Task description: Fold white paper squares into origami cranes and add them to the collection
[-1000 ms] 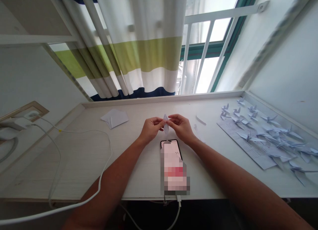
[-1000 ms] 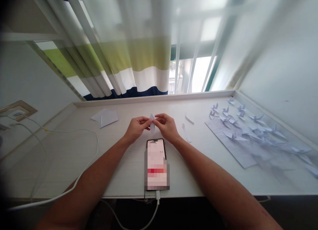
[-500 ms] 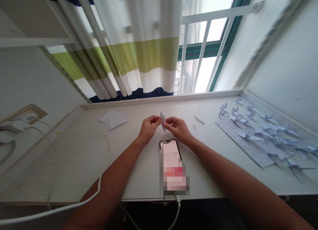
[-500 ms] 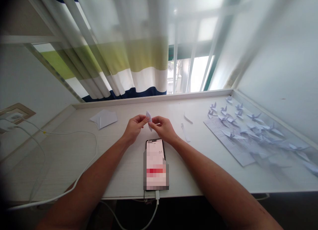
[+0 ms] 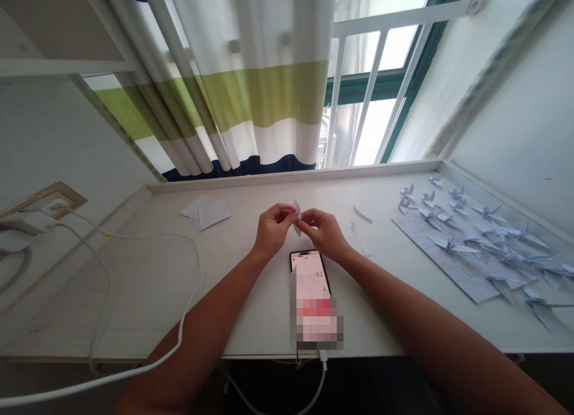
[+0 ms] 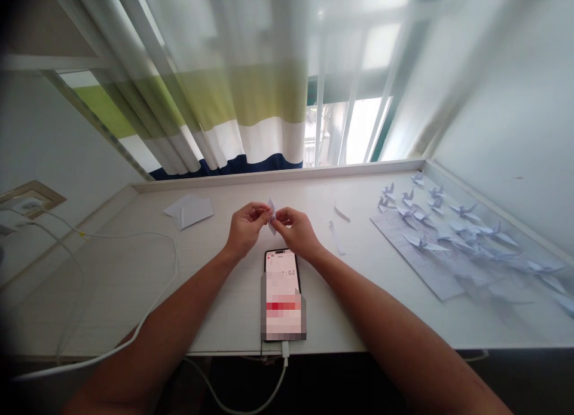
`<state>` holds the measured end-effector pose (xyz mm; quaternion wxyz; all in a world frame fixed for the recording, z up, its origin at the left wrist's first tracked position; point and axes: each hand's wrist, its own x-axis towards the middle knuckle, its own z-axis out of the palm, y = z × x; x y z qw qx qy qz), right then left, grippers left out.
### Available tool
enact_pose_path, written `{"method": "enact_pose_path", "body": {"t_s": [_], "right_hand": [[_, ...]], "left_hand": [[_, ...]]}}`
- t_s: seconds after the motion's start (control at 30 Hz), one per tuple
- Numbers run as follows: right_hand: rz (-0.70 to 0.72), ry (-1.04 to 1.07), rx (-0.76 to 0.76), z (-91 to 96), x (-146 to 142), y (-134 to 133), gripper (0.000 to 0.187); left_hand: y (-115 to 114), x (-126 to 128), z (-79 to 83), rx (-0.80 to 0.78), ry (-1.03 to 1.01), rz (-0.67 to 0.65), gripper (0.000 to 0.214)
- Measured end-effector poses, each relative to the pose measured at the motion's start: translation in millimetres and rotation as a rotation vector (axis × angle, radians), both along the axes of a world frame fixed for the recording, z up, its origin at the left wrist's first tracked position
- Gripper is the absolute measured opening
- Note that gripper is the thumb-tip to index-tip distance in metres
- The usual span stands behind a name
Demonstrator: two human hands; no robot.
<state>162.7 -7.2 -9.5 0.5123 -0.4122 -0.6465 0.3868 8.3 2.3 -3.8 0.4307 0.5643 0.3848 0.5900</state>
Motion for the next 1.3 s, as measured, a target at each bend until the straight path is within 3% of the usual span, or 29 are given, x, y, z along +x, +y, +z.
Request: {"method": "enact_pose_path", "body": {"t_s": [0.17, 0.3, 0.5, 0.63, 0.8, 1.07, 1.3], "right_hand": [[-0.066, -0.123, 0.143, 8.9, 1, -6, 0.024], [-0.091, -0.196, 0.226, 11.5, 4, -7, 0.026], [-0.105, -0.24, 0.272, 11.4, 12, -4, 0.023], [-0.109, -0.299, 0.304, 14.6, 15, -5, 0.026], [-0.197, -0.34, 0.316, 17.6, 20, -6, 0.036], [-0.173, -0.407, 0.33, 16.7, 23, -2, 0.036], [-0.093, -0.225, 0.239, 13.5, 20, -2, 0.03]], "left_hand": [[-1, 2, -0.5, -0.036, 0.0, 0.03, 0.029], [-5, 0, 0.3, 0.015, 0.145, -0.006, 0.031], [-4, -12, 6.0, 0.156, 0.359, -0.151, 0.031], [-1, -18, 9.6, 0.217, 0.386, -0.162, 0.028], [-5, -20, 10.8, 0.16, 0.417, -0.201, 0.027], [-5, -12, 4.5, -0.035, 0.21, -0.199, 0.032], [-8, -1, 2.5, -0.067, 0.075, -0.203, 0.034]]}}
